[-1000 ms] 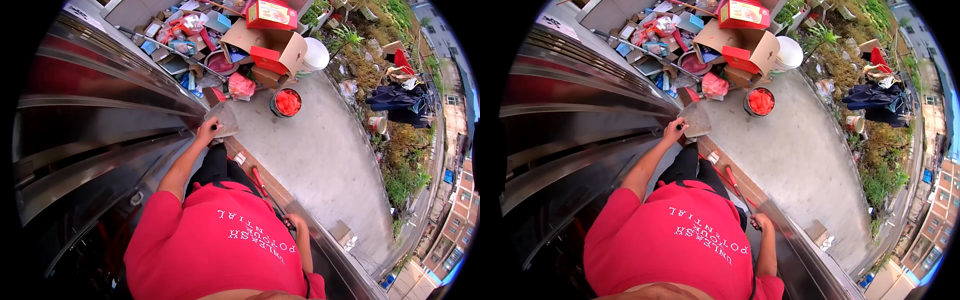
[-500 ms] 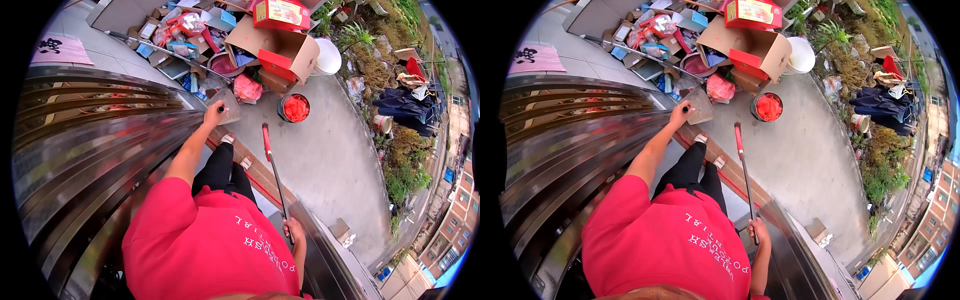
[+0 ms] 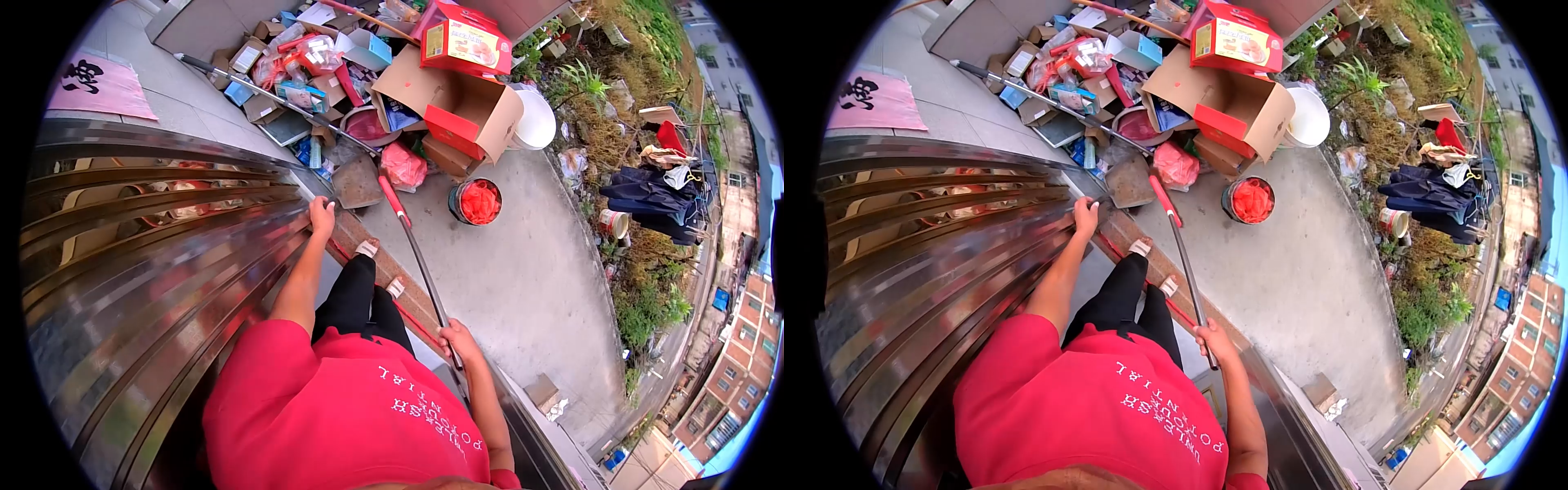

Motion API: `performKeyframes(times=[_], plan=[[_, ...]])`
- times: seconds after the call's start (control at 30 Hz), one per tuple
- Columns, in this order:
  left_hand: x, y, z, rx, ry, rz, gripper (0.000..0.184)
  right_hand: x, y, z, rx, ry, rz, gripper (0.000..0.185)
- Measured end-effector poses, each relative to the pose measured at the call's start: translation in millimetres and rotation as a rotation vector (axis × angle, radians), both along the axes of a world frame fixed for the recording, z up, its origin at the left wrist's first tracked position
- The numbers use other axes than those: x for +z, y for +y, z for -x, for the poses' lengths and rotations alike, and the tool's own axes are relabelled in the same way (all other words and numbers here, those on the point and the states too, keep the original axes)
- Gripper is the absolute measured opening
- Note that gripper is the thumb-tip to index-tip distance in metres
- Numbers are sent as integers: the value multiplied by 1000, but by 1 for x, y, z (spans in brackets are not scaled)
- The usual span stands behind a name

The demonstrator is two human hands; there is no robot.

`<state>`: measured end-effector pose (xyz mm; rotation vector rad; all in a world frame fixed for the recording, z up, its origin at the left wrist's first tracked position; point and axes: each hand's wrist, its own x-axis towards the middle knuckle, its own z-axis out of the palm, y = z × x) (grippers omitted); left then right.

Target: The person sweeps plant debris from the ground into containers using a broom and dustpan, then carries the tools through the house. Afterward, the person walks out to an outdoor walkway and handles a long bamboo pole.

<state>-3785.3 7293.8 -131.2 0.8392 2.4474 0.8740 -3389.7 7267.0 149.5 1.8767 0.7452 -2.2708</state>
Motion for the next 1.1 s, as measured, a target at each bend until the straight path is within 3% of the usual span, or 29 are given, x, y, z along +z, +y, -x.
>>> performKeyframes(times=[0.03, 0.2, 0.27, 0.4, 0.47, 0.53, 0.6, 0.67, 0.7, 0.8, 0.83, 0.87, 0.93, 1.0, 1.03, 1.1], plan=[[7, -4, -2, -80, -81, -5, 29, -5, 11, 17, 24, -4, -25, 12], [56, -11, -28, -166, 271, 47, 39, -41, 64, 112, 63, 22, -36, 10], [58, -16, -30, -210, 319, -12, 39, -56, 76, 155, -69, 18, 15, 11], [108, -30, -34, -410, 78, -8, 29, -97, 95, 241, -202, 149, 2, 14], [112, -45, -34, -448, -87, 159, 22, -104, 105, 283, -97, 178, -14, 18], [109, -66, -33, -514, -176, 180, 17, -62, 105, 325, -156, 212, -52, 32], [86, -94, -32, -610, -194, 57, 13, -54, 102, 348, 71, 373, -50, 47], [75, -116, -30, -645, -255, 127, 10, -60, 94, 364, 330, 473, -225, 59], [72, -124, -32, -653, -290, 165, 9, -90, 84, 370, 497, 587, -556, 58], [75, -141, -36, -639, -421, 336, 11, -96, 80, 359, 607, 728, -629, 52], [67, -145, -35, -738, -383, 367, 12, -114, 70, 356, 565, 663, -763, 45], [59, -149, -33, -765, -388, 384, 12, -72, 80, 339, 661, 630, -710, 45], [42, -148, -32, -841, -387, 398, 12, -89, 66, 318, 500, 506, -545, 45], [24, -145, -28, -857, -340, 426, 15, -105, 65, 290, 525, 469, -548, 45], [18, -139, -27, -870, -327, 451, 16, -151, 53, 274, 469, 503, -662, 43], [50, -115, -30, -871, -289, 587, 19, -132, 51, 228, 509, 295, -559, 36]])
